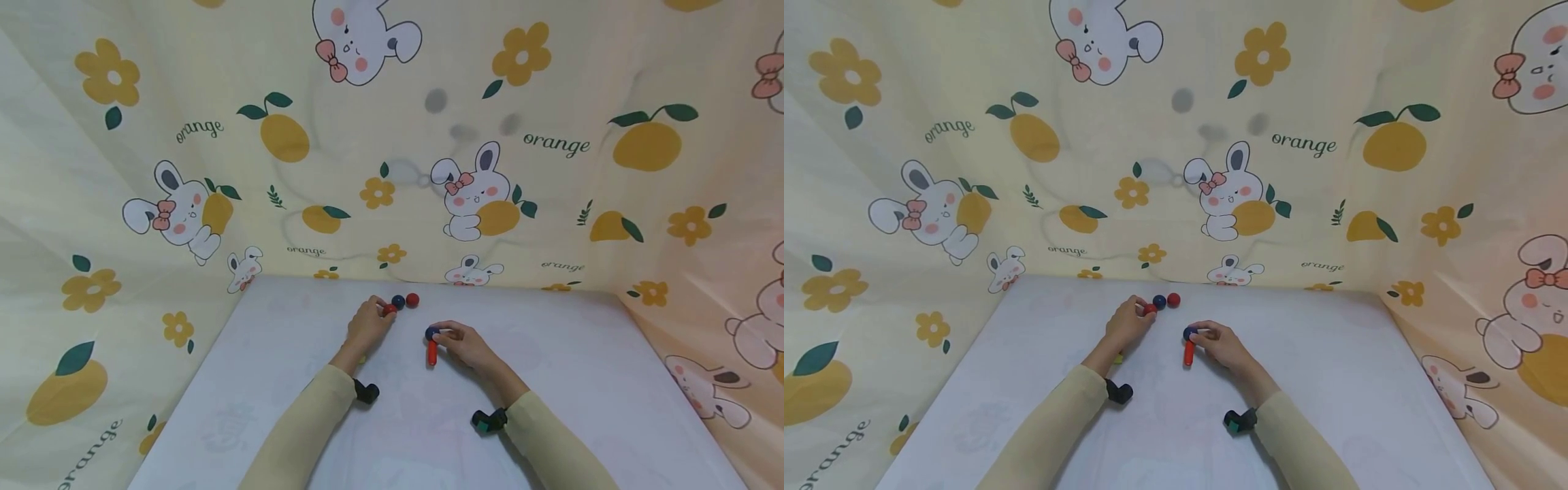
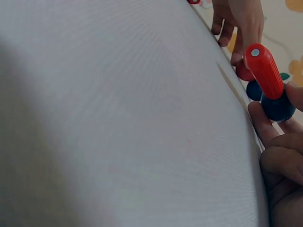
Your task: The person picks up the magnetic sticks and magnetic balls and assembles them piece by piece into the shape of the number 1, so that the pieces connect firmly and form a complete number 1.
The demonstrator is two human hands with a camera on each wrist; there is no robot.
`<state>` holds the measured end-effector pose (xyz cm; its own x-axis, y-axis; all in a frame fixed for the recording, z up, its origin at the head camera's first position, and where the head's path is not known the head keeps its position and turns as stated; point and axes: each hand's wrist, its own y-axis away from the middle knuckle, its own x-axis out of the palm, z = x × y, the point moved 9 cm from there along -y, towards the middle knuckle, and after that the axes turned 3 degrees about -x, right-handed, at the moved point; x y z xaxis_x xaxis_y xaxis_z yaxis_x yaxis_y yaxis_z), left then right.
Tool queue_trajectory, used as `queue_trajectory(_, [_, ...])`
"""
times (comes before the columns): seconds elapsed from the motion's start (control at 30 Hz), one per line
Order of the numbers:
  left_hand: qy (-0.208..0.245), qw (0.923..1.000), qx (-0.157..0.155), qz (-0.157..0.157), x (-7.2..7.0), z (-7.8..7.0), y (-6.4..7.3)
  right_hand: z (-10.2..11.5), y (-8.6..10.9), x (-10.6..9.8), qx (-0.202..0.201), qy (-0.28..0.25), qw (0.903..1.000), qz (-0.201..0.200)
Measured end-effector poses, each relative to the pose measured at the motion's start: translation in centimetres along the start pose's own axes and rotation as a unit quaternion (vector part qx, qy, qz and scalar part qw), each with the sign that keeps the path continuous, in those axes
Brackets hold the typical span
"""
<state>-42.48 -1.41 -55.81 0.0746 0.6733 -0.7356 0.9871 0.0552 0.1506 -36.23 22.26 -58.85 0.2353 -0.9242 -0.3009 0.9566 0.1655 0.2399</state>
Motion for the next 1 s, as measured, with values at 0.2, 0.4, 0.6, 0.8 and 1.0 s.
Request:
queue_trajectory(0.2, [0.007, 1.0000, 0.006, 0.002, -0.1, 0.1, 0.2, -0.1, -0.1, 0.0, 0.001, -0.005, 1.0000, 0.003])
queue_trajectory(0.4, [0.015, 0.9998, 0.010, 0.006, -0.4, 0.3, 0.9, -0.3, -0.3, 0.0, 0.004, -0.002, 1.0000, -0.001])
queue_trajectory(0.6, [0.016, 0.9997, 0.017, 0.007, -0.8, 0.4, 1.6, -0.2, -0.4, -0.1, 0.005, 0.011, 0.9999, -0.009])
queue_trajectory(0.8, [0.034, 0.9991, 0.020, 0.016, -0.7, 0.2, 2.3, -0.1, -0.2, 0.0, 0.012, 0.011, 0.9999, -0.005])
queue_trajectory(1.0, [0.042, 0.9988, 0.012, 0.023, -0.6, -0.1, 3.6, 0.0, -0.1, 0.2, 0.012, 0.008, 0.9999, 0.000])
